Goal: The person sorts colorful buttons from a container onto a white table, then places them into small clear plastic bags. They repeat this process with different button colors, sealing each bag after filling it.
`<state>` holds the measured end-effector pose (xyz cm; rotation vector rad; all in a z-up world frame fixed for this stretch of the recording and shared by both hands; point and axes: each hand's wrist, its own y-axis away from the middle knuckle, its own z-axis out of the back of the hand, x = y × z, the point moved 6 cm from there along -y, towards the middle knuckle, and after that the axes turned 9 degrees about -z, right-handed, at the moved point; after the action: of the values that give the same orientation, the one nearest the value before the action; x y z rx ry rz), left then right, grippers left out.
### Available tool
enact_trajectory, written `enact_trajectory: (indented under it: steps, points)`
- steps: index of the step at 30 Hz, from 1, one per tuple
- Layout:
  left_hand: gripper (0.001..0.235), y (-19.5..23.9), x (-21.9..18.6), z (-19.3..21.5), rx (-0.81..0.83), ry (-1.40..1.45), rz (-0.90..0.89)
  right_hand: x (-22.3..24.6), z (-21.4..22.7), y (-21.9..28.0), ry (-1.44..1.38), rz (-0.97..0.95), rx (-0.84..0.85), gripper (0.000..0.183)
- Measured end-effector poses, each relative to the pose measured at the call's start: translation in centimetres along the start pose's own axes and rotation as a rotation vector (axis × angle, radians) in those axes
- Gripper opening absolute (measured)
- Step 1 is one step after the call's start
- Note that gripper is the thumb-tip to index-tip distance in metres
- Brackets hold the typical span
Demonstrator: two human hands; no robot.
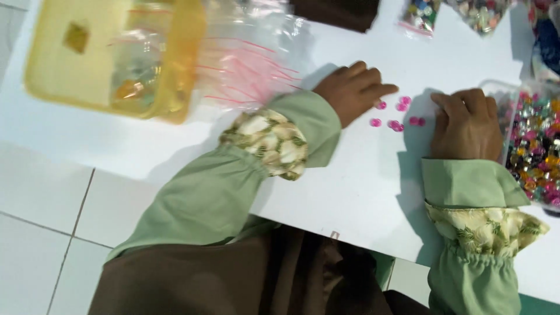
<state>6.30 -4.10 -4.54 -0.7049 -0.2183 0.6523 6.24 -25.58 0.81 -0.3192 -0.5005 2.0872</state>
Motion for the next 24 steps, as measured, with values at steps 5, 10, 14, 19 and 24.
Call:
enact_trajectory:
  steps: [5, 10, 14, 19, 24]
  points:
    - [0.045, 0.9, -0.6, -0.8, 0.028, -0.105, 0.084, 0.8, 0.3, 0.2, 0.007, 0.004, -0.053, 0.024]
    - [0.042, 2.0, -1.2, 4.7, -0.059, -0.180, 0.170, 0.1, -0.1, 0.3, 0.021, -0.007, -0.046, 0.030]
    - [0.048, 4.7, 1.6, 11.5, -0.195, -0.216, 0.241, 1.9, 1.3, -1.6, -0.026, 0.042, 0.047, 0.033]
    - [0.058, 10.0, 4.6, 17.1, -0.195, -0.284, 0.427, 12.7, 5.0, -6.9, -0.349, 0.158, -0.046, 0.034]
    - [0.080, 12.5, 6.5, 16.0, 0.013, -0.255, 0.683, 21.9, 2.3, -11.7, -0.487, 0.344, -0.022, 0.037]
